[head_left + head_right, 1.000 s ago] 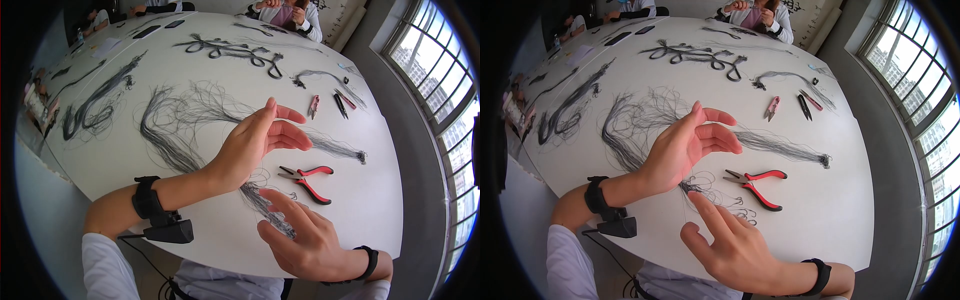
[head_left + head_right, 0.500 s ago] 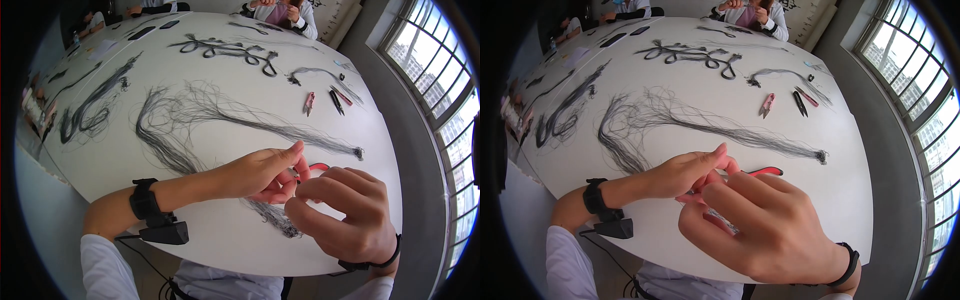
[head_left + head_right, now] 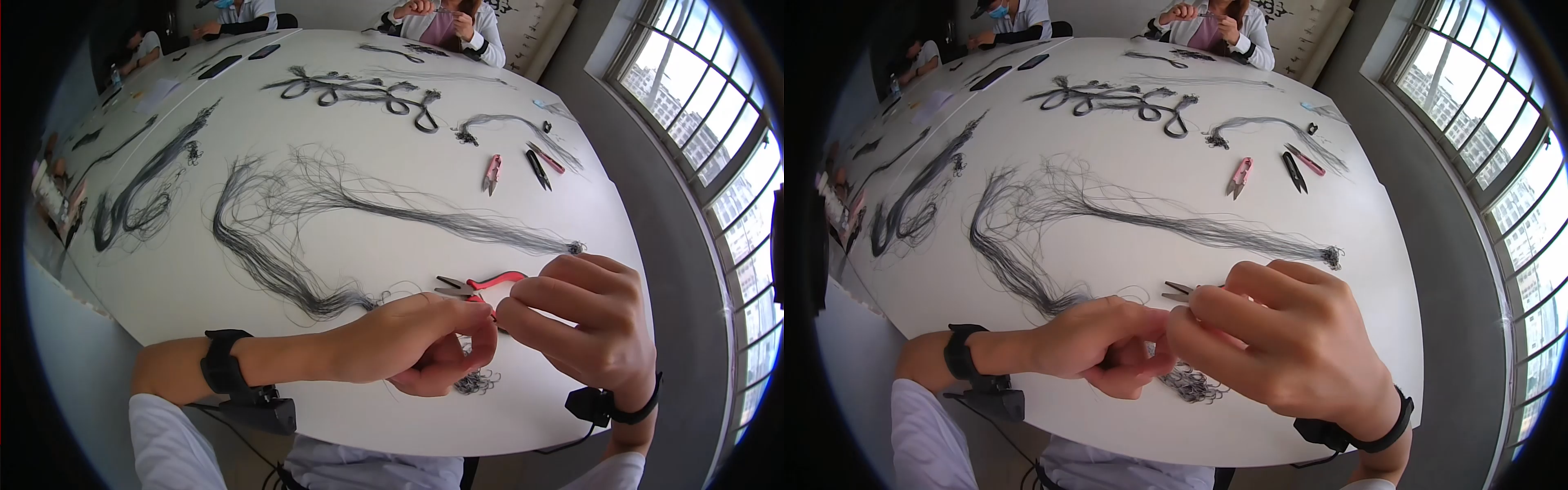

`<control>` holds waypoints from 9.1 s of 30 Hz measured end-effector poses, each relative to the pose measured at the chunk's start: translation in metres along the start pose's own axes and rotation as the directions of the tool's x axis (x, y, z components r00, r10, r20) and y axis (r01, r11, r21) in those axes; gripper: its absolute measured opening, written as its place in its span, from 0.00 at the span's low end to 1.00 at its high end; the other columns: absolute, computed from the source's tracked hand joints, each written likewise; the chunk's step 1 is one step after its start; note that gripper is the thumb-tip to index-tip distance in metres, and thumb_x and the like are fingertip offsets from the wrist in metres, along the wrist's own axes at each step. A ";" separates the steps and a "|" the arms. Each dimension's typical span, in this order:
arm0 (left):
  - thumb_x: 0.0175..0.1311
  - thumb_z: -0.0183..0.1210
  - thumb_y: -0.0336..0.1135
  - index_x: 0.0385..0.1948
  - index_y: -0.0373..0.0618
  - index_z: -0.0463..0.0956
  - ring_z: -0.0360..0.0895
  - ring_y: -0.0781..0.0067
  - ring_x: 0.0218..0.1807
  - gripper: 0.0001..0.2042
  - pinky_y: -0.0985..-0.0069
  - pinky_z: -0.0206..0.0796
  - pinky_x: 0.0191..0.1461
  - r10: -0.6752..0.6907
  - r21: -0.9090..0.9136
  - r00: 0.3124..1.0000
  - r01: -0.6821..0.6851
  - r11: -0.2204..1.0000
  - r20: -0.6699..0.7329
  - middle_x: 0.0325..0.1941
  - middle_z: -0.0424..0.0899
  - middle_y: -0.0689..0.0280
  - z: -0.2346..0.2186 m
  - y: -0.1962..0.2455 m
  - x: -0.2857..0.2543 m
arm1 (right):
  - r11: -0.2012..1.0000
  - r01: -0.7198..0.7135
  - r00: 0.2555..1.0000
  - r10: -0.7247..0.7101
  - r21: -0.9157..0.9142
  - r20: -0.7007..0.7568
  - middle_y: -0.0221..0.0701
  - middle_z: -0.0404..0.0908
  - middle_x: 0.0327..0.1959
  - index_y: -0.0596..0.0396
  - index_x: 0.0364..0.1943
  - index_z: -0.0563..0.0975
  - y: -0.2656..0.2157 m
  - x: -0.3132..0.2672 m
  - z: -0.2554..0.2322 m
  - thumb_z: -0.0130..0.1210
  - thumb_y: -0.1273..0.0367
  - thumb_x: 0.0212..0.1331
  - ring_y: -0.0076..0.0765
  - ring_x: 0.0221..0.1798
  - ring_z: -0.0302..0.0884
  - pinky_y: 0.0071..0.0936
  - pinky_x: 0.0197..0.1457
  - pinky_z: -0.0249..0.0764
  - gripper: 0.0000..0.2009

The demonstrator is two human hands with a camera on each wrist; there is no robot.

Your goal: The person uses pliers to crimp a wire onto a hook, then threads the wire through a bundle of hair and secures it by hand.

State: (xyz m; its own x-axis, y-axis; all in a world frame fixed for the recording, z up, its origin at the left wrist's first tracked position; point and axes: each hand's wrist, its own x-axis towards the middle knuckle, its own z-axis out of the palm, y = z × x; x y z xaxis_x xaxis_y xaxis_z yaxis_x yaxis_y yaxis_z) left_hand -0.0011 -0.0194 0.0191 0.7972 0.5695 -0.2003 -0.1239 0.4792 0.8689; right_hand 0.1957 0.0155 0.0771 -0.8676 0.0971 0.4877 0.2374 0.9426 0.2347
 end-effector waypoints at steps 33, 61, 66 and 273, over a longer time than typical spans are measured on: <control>0.71 0.35 0.33 0.43 0.38 0.66 0.50 0.89 0.14 0.12 0.87 0.46 0.18 0.190 0.105 0.968 -0.174 0.979 -0.162 0.23 0.67 0.72 -0.011 -0.019 0.012 | 0.935 -0.301 0.953 0.287 0.187 0.094 0.27 0.75 0.31 0.54 0.34 0.73 0.010 -0.030 0.036 0.62 0.68 0.40 0.31 0.31 0.73 0.25 0.31 0.71 0.15; 0.71 0.31 0.38 0.29 0.42 0.59 0.42 0.86 0.08 0.13 0.82 0.37 0.14 0.073 -0.053 0.944 -0.094 0.994 -0.321 0.06 0.50 0.76 -0.027 -0.009 0.020 | 0.892 -0.395 0.913 0.408 0.220 -0.018 0.39 0.70 0.36 0.55 0.24 0.70 0.022 -0.057 0.070 0.63 0.69 0.34 0.44 0.36 0.68 0.35 0.37 0.64 0.13; 0.71 0.32 0.38 0.30 0.42 0.59 0.43 0.86 0.08 0.12 0.83 0.38 0.15 0.093 -0.047 0.954 -0.111 0.993 -0.286 0.07 0.50 0.75 -0.027 -0.011 0.019 | 0.913 -0.362 0.927 0.374 0.190 -0.031 0.35 0.73 0.33 0.55 0.22 0.70 0.021 -0.059 0.071 0.66 0.68 0.29 0.42 0.33 0.68 0.33 0.34 0.63 0.15; 0.69 0.27 0.54 0.40 0.41 0.66 0.68 0.61 0.57 0.25 0.64 0.57 0.62 0.265 -0.461 0.885 -0.431 0.776 -0.382 0.52 0.72 0.52 -0.018 -0.015 0.024 | 0.670 -0.428 0.864 0.500 0.607 0.057 0.30 0.74 0.33 0.56 0.37 0.73 -0.038 -0.023 0.068 0.60 0.79 0.33 0.37 0.37 0.70 0.30 0.39 0.61 0.19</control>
State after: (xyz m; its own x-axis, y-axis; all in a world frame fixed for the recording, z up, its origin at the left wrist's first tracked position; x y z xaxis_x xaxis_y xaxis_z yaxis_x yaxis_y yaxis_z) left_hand 0.0091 -0.0006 -0.0066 0.4472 0.8864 -0.1199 -0.7122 0.4340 0.5517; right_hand 0.1765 -0.0005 0.0000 -0.6555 0.5736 0.4912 0.2649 0.7838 -0.5617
